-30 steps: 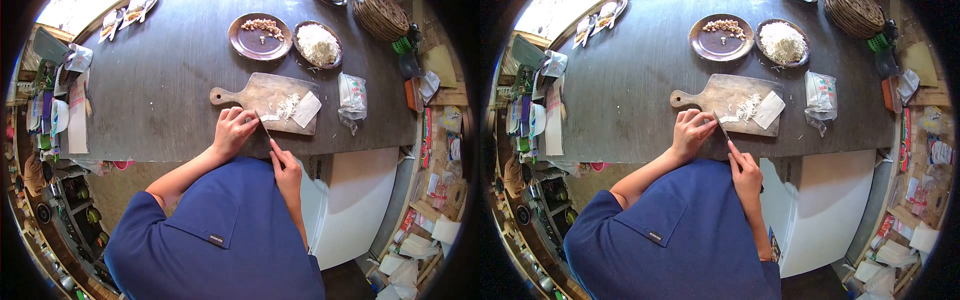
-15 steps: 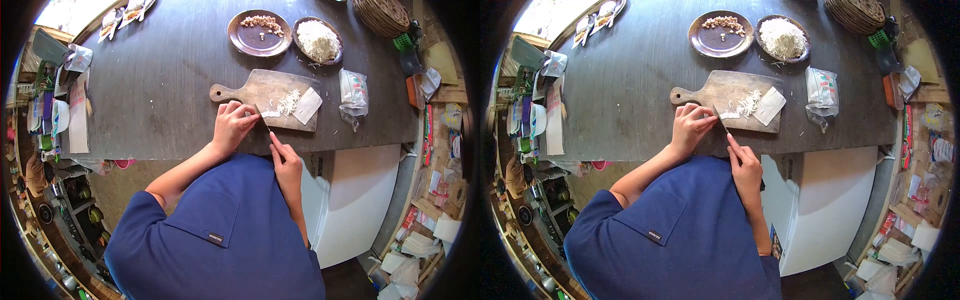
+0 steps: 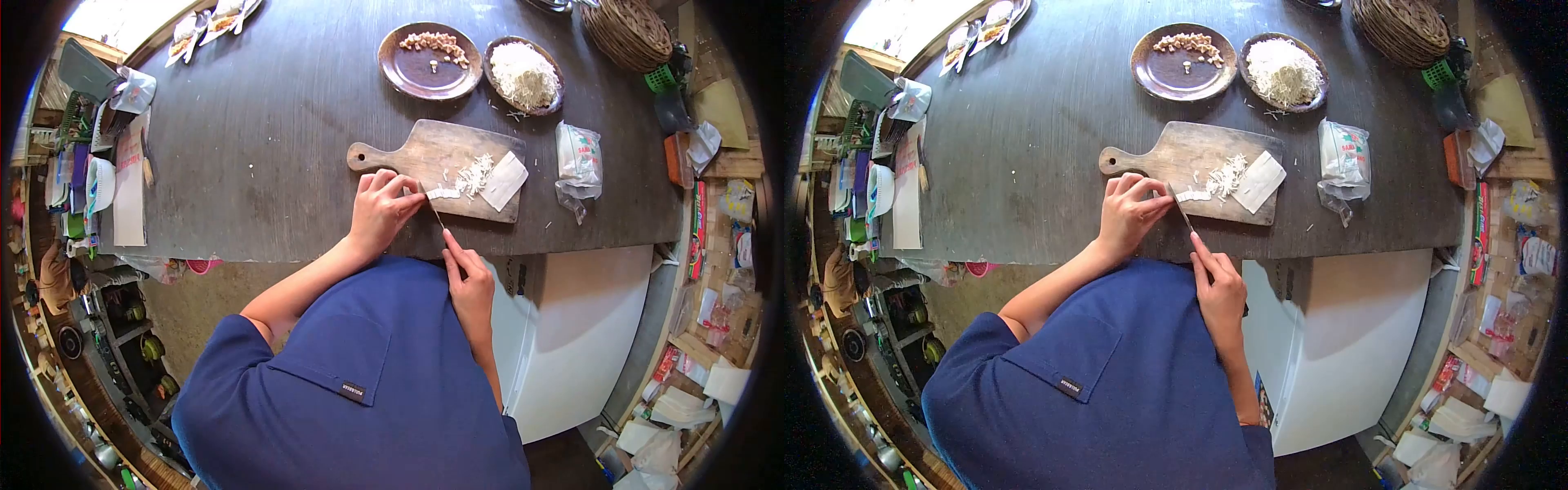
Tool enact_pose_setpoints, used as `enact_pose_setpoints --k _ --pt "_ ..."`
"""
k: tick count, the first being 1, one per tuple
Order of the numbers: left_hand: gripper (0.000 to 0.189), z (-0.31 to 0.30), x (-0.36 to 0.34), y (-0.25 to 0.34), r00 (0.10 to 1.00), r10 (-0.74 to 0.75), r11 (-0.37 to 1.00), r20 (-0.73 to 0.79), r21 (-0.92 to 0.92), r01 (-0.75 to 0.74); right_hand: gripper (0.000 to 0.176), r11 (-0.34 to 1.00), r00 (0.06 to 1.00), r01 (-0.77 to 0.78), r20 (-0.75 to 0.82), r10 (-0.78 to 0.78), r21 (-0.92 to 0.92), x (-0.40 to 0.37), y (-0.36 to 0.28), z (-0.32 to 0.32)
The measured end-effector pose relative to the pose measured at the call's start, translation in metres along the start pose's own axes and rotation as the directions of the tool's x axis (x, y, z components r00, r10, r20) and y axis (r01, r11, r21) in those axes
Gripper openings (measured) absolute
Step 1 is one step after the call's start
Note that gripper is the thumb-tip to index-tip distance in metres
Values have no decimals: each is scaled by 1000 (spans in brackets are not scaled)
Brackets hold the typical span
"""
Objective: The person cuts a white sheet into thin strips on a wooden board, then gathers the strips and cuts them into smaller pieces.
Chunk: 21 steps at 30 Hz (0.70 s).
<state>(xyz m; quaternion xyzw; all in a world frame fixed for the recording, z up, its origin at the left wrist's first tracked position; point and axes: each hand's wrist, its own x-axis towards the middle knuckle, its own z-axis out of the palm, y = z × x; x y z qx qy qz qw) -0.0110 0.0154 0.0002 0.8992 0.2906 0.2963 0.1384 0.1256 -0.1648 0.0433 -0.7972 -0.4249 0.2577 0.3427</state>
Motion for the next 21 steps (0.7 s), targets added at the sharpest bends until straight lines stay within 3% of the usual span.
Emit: enact_pose_setpoints --k 15,21 --pt "14 -1 0 1 1000 -11 1000 6 -18 11 40 999 1000 3 -11 -3 37 6 2 1" --pt "15 -5 1 -7 997 61 998 41 -23 -60 37 996 1000 -28 18 26 82 -1 -5 -7"
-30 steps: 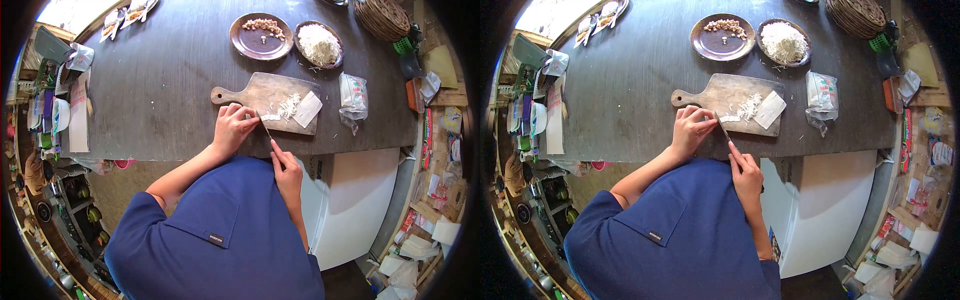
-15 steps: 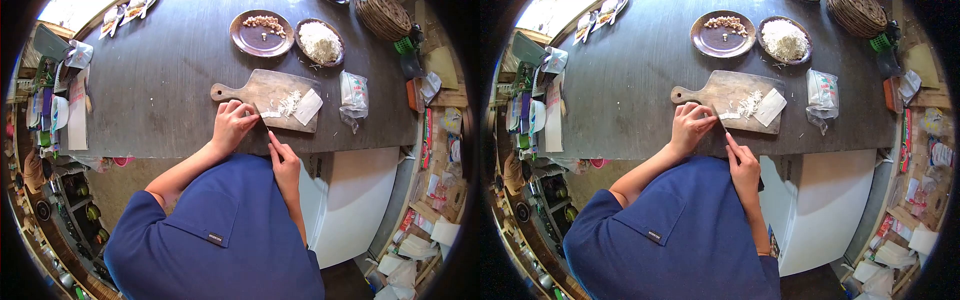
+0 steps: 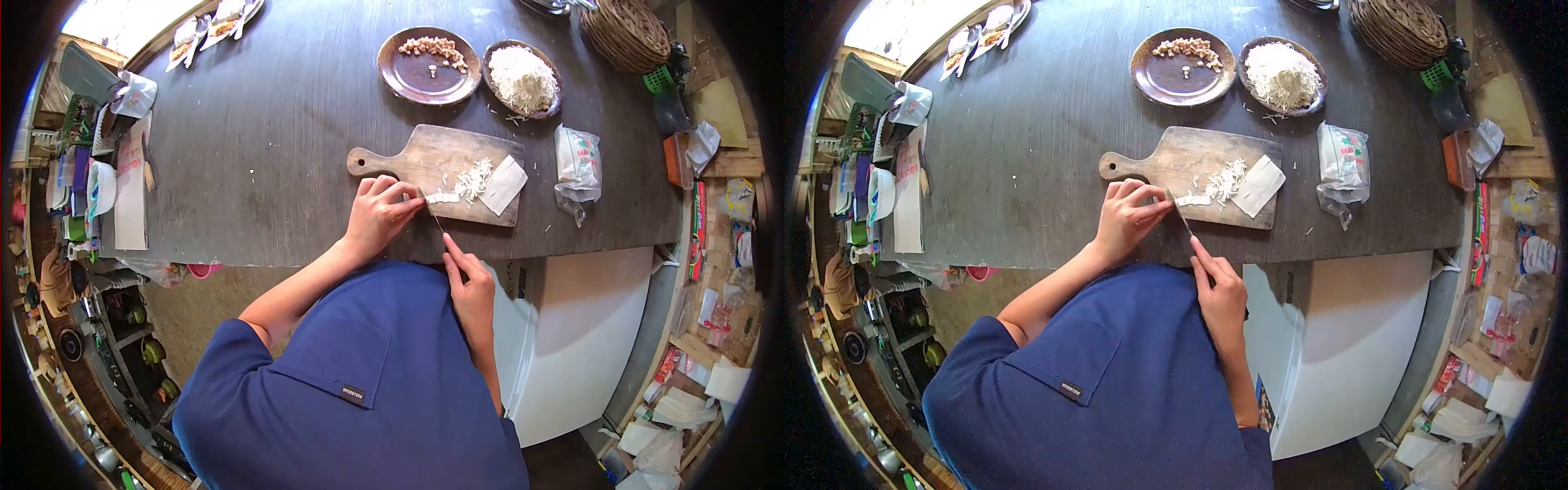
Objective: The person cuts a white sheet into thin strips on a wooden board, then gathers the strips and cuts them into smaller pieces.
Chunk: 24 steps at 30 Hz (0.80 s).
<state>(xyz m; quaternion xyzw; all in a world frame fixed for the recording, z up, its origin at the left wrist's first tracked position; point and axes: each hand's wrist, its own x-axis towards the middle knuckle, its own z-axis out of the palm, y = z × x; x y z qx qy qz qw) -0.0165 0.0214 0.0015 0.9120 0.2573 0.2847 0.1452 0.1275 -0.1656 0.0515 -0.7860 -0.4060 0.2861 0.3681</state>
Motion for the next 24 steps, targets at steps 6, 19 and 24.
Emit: enact_pose_setpoints --k 6,19,24 --pt "18 -2 1 2 998 -58 997 24 -47 59 40 999 1000 -19 21 18 28 7 4 4" --pt "12 1 3 -1 993 -119 990 19 -74 120 37 999 999 -39 33 38 28 11 3 5" --pt "11 -1 2 0 983 -183 979 -6 -92 182 36 999 999 -23 31 22 27 4 0 -1"
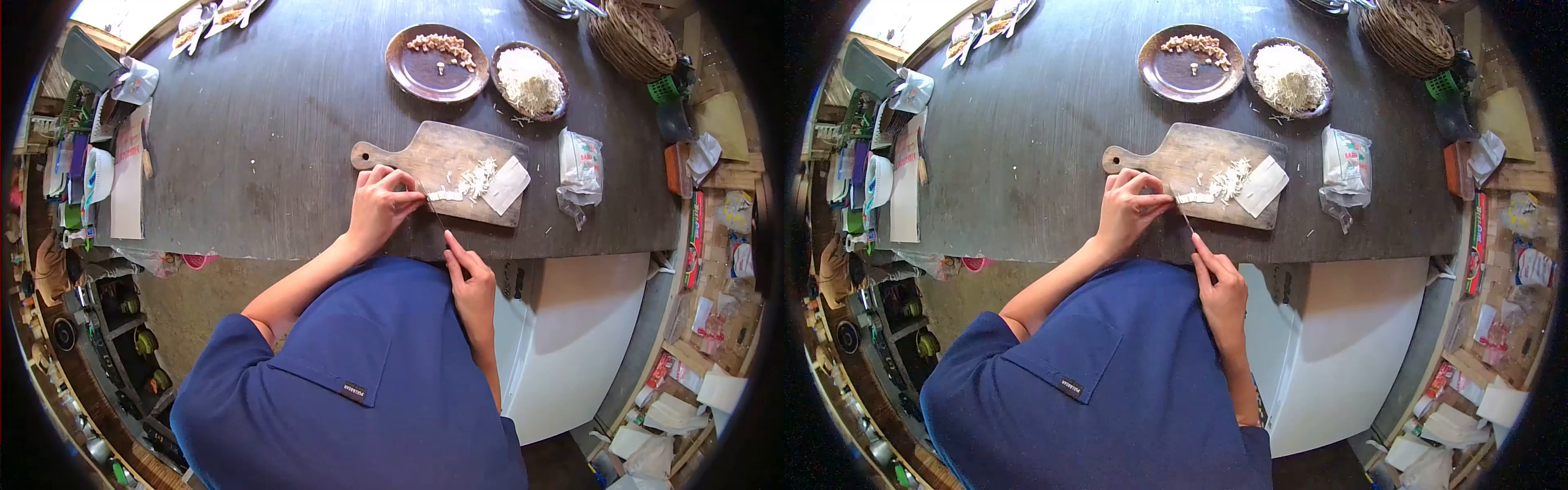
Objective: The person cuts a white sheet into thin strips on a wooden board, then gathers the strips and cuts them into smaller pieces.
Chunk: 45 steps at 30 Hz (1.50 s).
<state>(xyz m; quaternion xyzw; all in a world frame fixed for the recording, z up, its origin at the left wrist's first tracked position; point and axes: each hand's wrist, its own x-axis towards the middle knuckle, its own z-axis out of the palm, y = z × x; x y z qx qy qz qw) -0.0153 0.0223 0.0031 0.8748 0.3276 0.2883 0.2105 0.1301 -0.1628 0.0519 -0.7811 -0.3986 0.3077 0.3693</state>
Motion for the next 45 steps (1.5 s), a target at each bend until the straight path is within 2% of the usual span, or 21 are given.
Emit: enact_pose_setpoints --k 11,18,22,31,33,43,45 --pt "11 0 -2 -2 1000 9 999 6 34 -9 37 999 999 28 -22 -28 18 7 2 7" --pt "10 4 -4 -1 998 -45 999 32 -21 46 37 999 1000 15 2 -15 -41 2 6 7" --pt "12 1 -2 1 996 -58 998 69 -29 60 37 999 999 40 -20 -40 17 14 4 12" --pt "14 4 -6 1 993 -112 990 40 -79 115 38 1000 1000 19 -2 -19 -12 1 6 6" --pt "13 3 -5 1 992 -120 990 42 -67 122 37 997 1000 1 4 -1 72 9 8 12" --pt "12 10 -9 0 989 -145 983 1 -109 145 38 996 1000 -5 7 4 91 3 9 8" --pt "11 10 -9 -1 990 -137 985 -14 -106 135 38 988 1000 -13 16 11 152 7 14 13"
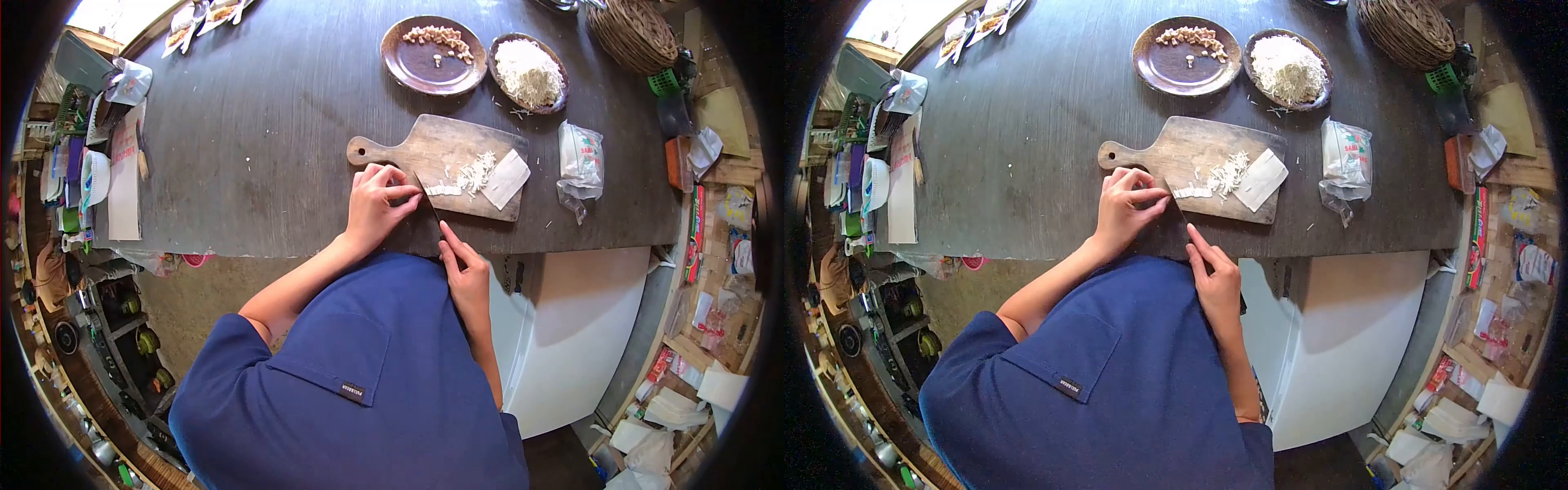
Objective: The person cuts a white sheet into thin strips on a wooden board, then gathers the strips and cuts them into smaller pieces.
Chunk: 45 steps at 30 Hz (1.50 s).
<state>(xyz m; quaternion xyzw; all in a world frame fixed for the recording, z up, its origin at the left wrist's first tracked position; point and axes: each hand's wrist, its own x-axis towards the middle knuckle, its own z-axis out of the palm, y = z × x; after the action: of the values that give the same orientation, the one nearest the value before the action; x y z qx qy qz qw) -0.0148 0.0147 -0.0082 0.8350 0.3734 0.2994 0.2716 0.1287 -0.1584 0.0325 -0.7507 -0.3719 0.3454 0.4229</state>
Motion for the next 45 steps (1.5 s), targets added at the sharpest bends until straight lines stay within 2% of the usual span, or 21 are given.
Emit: enact_pose_setpoints --k 7,9,11,19,23,25,27,29,31,33,35,36,39,41,43,45 --pt "12 -2 1 0 1000 -6 1000 -2 -14 6 39 996 997 70 -31 -69 50 8 -2 5" --pt "14 -2 0 0 999 -34 999 25 -39 35 40 1000 1000 5 7 -5 -14 -1 -4 -3" --pt "15 0 -1 2 1000 -4 1000 -30 -11 4 40 1000 1000 17 -8 -17 -8 -6 1 -5" --pt "14 -3 0 6 1000 -9 999 -10 32 9 41 996 996 77 47 -75 -39 15 -7 3" --pt "14 -3 1 7 999 -49 998 -10 40 50 42 998 997 61 -37 -61 -7 9 -10 -5" --pt "15 -4 4 5 999 -38 999 11 36 38 42 999 998 -2 -58 4 35 0 -10 -15" --pt "17 -1 12 5 988 -53 998 -143 -50 46 44 996 997 -67 -29 69 54 -9 -12 -24" --pt "16 -8 25 4 980 -99 988 -173 -137 76 48 992 993 -118 27 117 43 -15 -9 -27" --pt "15 -16 38 1 983 -100 991 -153 -102 85 49 991 992 -125 19 124 42 -14 0 -26" --pt "14 -18 49 1 987 -62 996 -146 -70 53 51 992 993 -119 13 118 45 -6 2 -29" --pt "14 -20 56 3 990 -29 999 -137 -39 24 52 960 960 -280 -3 280 8 4 3 -37" --pt "15 -20 59 7 994 0 1000 -106 -21 -3 52 975 973 -216 -76 219 55 7 3 -37" --pt "16 -12 69 20 996 60 998 -69 21 -58 50 961 964 -220 -116 241 165 7 -6 -44" --pt "17 -3 79 29 986 168 985 2 -31 -168 47 963 964 -214 -122 235 166 1 -2 -43" --pt "17 10 90 37 980 197 980 30 -48 -196 47 962 967 -231 -72 243 146 -4 5 -39" --pt "18 22 105 47 939 333 942 91 -74 -327 46 956 965 -242 -63 256 167 -6 9 -38"
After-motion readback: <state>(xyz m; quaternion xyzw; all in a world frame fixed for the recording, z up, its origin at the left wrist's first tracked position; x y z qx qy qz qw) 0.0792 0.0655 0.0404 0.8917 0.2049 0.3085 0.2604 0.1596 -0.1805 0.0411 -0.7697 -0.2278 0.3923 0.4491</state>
